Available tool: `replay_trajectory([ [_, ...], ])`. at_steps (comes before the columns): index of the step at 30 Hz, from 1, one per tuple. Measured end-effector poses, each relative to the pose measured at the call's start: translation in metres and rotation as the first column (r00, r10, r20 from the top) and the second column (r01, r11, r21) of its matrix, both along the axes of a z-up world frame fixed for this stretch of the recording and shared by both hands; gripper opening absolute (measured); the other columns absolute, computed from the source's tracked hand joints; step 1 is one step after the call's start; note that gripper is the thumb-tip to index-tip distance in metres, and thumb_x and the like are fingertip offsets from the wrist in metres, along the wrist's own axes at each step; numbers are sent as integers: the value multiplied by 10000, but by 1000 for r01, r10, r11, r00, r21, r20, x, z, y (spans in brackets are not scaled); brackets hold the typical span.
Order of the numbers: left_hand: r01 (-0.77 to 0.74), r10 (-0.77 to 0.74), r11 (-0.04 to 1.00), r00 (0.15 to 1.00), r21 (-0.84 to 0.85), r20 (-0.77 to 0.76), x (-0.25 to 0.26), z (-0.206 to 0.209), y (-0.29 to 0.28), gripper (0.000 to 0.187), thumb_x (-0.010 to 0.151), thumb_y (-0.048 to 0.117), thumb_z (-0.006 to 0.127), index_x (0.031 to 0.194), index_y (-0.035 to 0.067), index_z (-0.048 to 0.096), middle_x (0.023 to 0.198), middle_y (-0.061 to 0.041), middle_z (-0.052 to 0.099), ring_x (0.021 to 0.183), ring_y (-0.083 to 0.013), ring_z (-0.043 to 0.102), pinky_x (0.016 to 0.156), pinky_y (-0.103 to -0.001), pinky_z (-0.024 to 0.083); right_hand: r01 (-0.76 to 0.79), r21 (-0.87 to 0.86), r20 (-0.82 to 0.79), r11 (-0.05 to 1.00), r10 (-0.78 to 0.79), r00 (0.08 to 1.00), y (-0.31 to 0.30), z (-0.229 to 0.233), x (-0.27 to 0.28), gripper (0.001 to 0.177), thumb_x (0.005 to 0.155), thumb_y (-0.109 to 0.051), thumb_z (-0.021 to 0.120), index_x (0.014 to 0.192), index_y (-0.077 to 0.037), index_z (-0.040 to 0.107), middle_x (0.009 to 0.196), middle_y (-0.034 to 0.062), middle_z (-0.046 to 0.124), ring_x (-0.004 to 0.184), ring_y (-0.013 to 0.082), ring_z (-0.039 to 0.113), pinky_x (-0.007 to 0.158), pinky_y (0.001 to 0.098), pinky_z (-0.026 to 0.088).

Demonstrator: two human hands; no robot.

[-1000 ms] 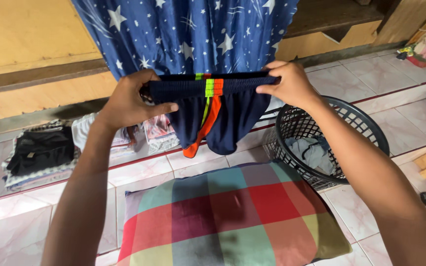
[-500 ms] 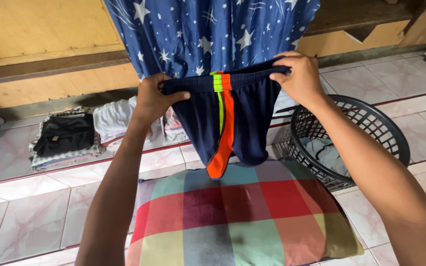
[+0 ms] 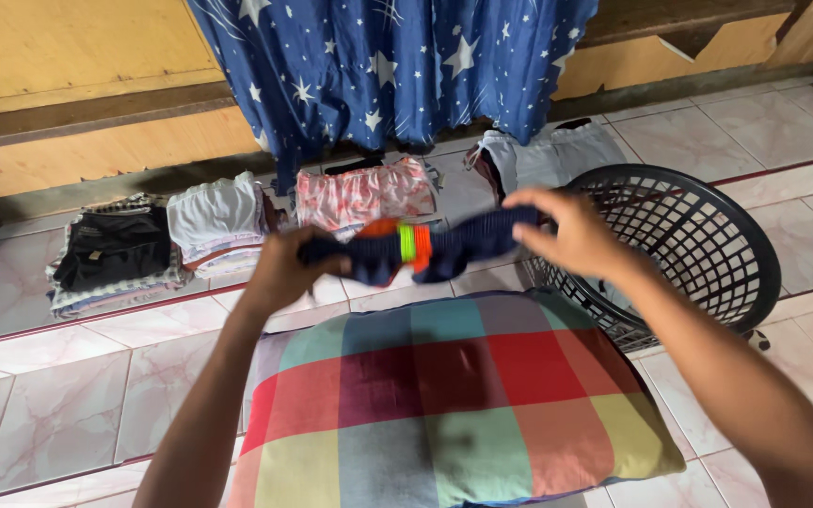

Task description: The person picks up several garments from a laundry basket and folds them one by one on a pillow, placing each folded item onto a stack.

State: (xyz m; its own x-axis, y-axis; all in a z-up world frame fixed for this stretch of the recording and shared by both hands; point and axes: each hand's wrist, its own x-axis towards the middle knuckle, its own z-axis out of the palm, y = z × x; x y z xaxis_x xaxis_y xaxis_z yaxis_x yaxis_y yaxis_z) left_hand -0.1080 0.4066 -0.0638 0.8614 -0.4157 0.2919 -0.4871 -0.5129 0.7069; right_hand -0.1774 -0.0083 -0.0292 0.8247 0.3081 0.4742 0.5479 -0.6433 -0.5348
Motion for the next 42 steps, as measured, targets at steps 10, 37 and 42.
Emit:
replay_trajectory([
  [10, 427, -426, 903, 904, 49, -27, -110, -55, 5, 299, 715, 7, 843, 997, 54, 755, 1095, -116, 750, 980, -289, 730, 841, -355, 592, -247, -45, -500, 968, 192, 845, -13, -79, -90, 255, 725, -37, 847, 973, -61, 792, 1132, 71, 721, 1139, 221, 681, 984, 331, 534],
  [37, -190, 95, 954, 926, -233, -364, -191, -5, -10, 429, 881, 49, 813, 1261, 65, 616, 854, -163, 610, 753, -222, 550, 691, -348, 452, 140, 436, -598, 889, 170, 783, -42, -87, -147, 273, 843, -39, 797, 1102, -50, 713, 962, 43, 750, 792, 136, 622, 689, 275, 459],
  [42, -383, 402, 785, 913, -486, -71, -144, -42, -55, 467, 965, 68, 712, 1352, 52, 452, 837, -157, 607, 768, -222, 578, 691, -359, 486, 275, 673, -353, 686, -29, 935, -2, -126, -88, 277, 933, -110, 751, 1185, -29, 668, 1050, 9, 687, 959, 83, 622, 824, 234, 502],
])
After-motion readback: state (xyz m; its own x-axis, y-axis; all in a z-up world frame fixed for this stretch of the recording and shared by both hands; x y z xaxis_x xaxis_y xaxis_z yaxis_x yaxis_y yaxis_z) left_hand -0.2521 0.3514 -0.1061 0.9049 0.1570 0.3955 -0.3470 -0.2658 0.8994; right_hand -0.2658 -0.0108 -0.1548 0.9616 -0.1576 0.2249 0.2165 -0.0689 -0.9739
